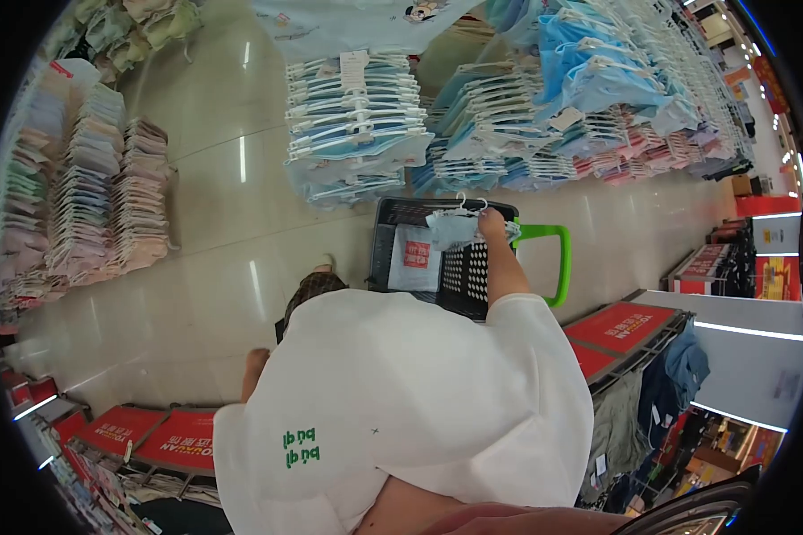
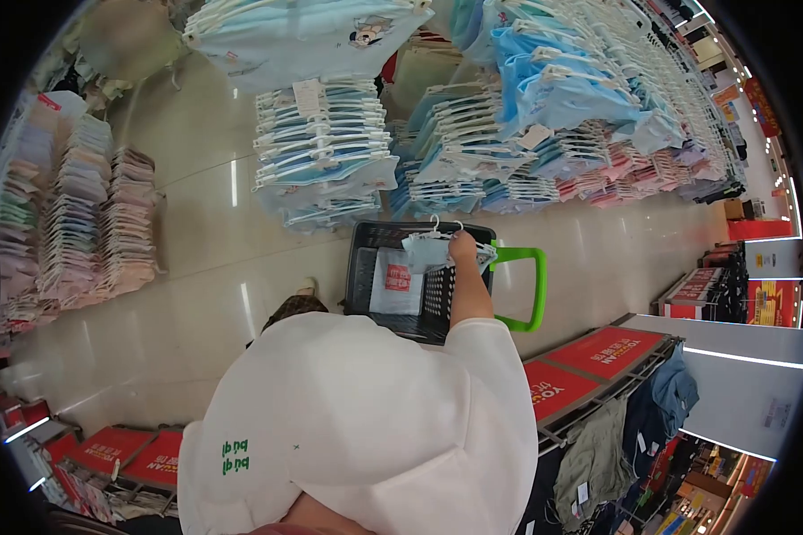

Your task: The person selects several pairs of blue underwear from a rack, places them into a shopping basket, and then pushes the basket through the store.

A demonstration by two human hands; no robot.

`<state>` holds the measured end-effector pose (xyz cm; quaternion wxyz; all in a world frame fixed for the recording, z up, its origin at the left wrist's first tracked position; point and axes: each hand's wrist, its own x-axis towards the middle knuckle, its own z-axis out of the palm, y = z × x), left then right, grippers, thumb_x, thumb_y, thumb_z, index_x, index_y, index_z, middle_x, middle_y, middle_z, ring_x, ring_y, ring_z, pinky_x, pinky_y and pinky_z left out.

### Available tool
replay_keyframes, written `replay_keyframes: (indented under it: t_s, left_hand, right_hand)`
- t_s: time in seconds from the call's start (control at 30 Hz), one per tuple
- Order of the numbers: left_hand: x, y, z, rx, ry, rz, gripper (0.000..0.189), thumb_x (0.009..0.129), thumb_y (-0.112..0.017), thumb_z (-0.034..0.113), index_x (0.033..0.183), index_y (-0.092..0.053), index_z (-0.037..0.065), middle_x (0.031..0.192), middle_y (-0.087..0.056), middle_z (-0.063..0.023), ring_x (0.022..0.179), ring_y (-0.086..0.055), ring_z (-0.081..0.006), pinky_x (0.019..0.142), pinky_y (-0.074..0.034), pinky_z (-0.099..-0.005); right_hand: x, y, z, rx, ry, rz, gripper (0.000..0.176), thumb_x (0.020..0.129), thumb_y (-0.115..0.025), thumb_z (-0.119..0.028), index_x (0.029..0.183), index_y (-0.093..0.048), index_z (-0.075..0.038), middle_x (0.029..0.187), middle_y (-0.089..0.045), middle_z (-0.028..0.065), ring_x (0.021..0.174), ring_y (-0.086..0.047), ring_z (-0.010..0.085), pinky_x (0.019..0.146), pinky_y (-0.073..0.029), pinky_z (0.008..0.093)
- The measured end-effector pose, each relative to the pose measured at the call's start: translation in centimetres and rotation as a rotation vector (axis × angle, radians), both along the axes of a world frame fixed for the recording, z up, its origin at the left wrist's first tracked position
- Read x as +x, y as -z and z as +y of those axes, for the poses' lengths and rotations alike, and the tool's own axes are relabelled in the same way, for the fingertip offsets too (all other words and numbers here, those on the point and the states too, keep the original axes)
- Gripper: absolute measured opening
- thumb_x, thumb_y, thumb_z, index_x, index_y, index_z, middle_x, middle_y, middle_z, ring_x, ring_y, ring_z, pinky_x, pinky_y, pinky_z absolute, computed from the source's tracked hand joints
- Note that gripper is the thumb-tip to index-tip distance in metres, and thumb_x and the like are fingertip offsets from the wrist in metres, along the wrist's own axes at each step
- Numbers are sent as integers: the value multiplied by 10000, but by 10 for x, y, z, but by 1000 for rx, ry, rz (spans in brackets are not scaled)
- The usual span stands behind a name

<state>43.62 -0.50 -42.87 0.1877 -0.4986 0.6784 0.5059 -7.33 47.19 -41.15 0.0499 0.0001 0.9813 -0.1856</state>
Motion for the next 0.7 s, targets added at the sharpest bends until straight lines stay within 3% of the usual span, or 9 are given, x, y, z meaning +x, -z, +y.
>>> replay_keyframes:
  t_s: [0.17,0.4,0.6,0.67,0.7]
  left_hand:
    - [16,-28,4,-63,72,23,199,790,-508,172,875,-558,-2,737,-595,-119,563,-551,-192,461,-424,-309]
    - [29,-46,-2,-117,223,44,213,802,-498,172,919,-561,6,759,-599,-107,608,-560,-180,504,-434,-293]
    - [-2,-41,-47,-174,416,84,228,812,-489,172,957,-563,13,779,-602,-97,646,-569,-169,541,-443,-279]
    - [-8,-25,-62,-176,486,96,234,815,-486,172,969,-564,15,785,-604,-94,658,-571,-166,554,-446,-275]
    - [-6,-11,-69,-173,520,104,237,817,-484,172,976,-565,16,788,-604,-92,665,-573,-164,560,-447,-273]
  right_hand:
    - [-25,7,-23,78,32,-126,218,711,-532,-114,912,-615,-126,924,-609,151,898,-572,313,756,-455,409]
    - [-22,7,-42,157,180,-301,201,715,-533,-109,892,-625,-130,948,-608,134,923,-565,304,776,-453,397]
    - [-7,36,-20,108,292,-325,228,749,-478,-83,943,-594,-62,983,-590,163,945,-557,315,779,-454,412]
    - [2,31,-14,114,347,-331,256,756,-467,-82,991,-569,-71,1029,-570,162,977,-539,313,785,-447,429]
    - [5,32,-10,93,360,-341,336,755,-472,-90,1090,-497,-74,1066,-530,193,985,-521,339,789,-438,442]
